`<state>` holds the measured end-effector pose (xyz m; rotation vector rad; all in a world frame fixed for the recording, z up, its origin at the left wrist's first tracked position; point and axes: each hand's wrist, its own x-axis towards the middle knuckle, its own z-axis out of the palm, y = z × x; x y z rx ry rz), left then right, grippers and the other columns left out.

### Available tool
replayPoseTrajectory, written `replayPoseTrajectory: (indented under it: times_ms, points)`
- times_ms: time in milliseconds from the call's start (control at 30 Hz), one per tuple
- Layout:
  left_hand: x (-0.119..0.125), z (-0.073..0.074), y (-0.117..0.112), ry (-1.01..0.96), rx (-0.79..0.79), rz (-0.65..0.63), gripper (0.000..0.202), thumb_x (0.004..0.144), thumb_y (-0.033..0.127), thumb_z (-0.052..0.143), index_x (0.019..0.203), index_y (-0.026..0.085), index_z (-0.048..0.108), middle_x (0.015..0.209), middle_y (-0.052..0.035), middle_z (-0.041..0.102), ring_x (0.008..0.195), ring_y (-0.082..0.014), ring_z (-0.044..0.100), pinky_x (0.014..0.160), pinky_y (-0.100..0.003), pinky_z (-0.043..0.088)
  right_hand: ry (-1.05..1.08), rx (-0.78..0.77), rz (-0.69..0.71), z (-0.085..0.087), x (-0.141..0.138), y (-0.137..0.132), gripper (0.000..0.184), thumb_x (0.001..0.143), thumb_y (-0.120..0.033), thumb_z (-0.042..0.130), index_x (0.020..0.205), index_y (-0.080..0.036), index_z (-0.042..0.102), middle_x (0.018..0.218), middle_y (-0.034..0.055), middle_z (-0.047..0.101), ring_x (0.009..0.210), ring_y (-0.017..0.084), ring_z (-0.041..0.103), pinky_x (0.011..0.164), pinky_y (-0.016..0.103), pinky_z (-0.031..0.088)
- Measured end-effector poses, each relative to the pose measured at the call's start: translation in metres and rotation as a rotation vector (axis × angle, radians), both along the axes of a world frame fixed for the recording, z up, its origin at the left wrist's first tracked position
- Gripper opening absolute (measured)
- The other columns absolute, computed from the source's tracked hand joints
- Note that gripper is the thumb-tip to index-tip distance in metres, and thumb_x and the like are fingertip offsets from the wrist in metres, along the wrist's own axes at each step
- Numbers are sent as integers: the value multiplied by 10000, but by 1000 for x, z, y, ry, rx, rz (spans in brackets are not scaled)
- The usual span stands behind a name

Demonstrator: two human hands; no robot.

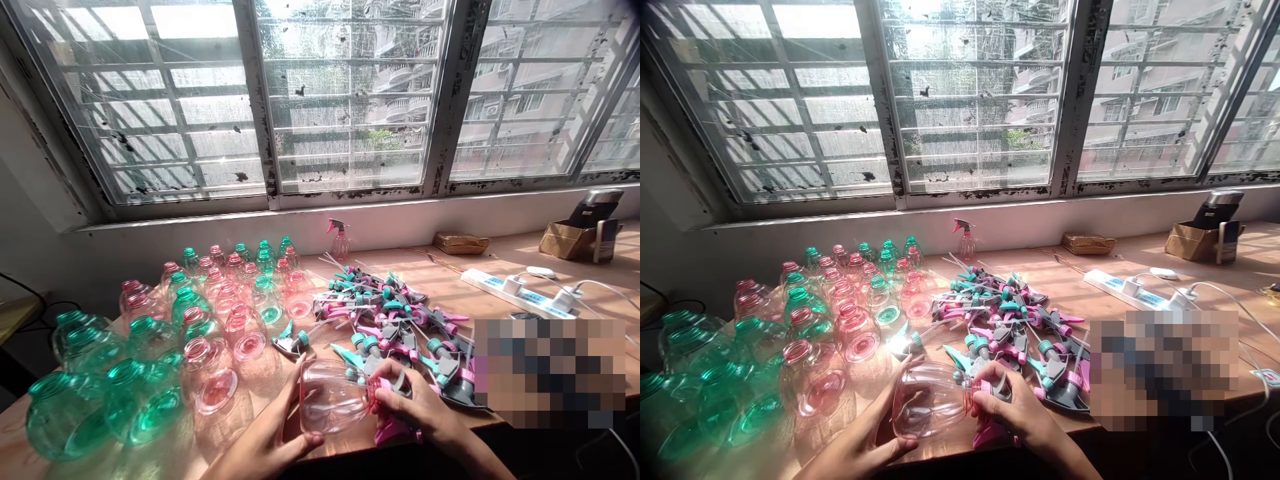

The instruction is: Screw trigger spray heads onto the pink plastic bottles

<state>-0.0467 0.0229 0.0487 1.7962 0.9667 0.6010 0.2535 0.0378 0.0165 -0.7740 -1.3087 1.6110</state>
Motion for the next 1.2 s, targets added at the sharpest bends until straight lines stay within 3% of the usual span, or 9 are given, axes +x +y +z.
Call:
replayPoseTrajectory:
  times_ms: [167,333,567,767,867,1033,1200]
  points:
    - [-2,-3,1,57,120,8,930,963,294,631,1612,388,-27,1744,31,44,1600,-293,14,1310,-500,93,-1,7,3,-2,1,1,353,860,-433,808,994,-174,608,767,9,780,655,143,738,645,253,556]
    - [-3,-4,1,-4,-31,-10,1148,833,208,773,1608,383,-56,1743,25,14,1596,-316,69,1307,-488,129,-3,2,10,1,1,0,368,853,-445,810,999,-176,606,763,7,775,637,142,731,638,264,568]
    - [-2,-4,3,34,58,-16,952,923,281,682,1619,361,37,1746,4,23,1600,-308,44,1299,-533,58,-50,20,-10,8,1,-1,368,846,-470,802,971,-183,608,772,15,771,635,160,724,643,295,572]
    - [-6,-11,8,53,173,-33,891,994,337,584,1602,416,-62,1746,14,40,1596,-318,76,1296,-537,127,-81,21,-35,9,1,-2,380,825,-494,804,962,-189,623,774,21,772,667,193,730,654,305,554]
    - [-7,-15,7,-6,102,-23,934,973,358,617,1605,399,-69,1747,-5,43,1588,-347,122,1293,-541,167,-84,15,-30,8,1,-2,384,833,-493,799,979,-189,615,772,22,774,656,190,731,656,315,568]
    - [-4,-9,3,-26,-51,13,941,916,337,701,1615,382,72,1744,-4,89,1590,-342,123,1303,-545,84,-58,8,-9,6,1,-1,388,843,-478,799,1000,-182,602,766,20,776,647,177,738,649,306,581]
    - [-2,-6,3,-20,40,13,920,932,328,688,1613,386,74,1745,12,42,1602,-296,49,1308,-522,70,-44,18,-16,4,1,0,377,843,-475,800,978,-182,605,754,14,774,632,169,735,641,296,581]
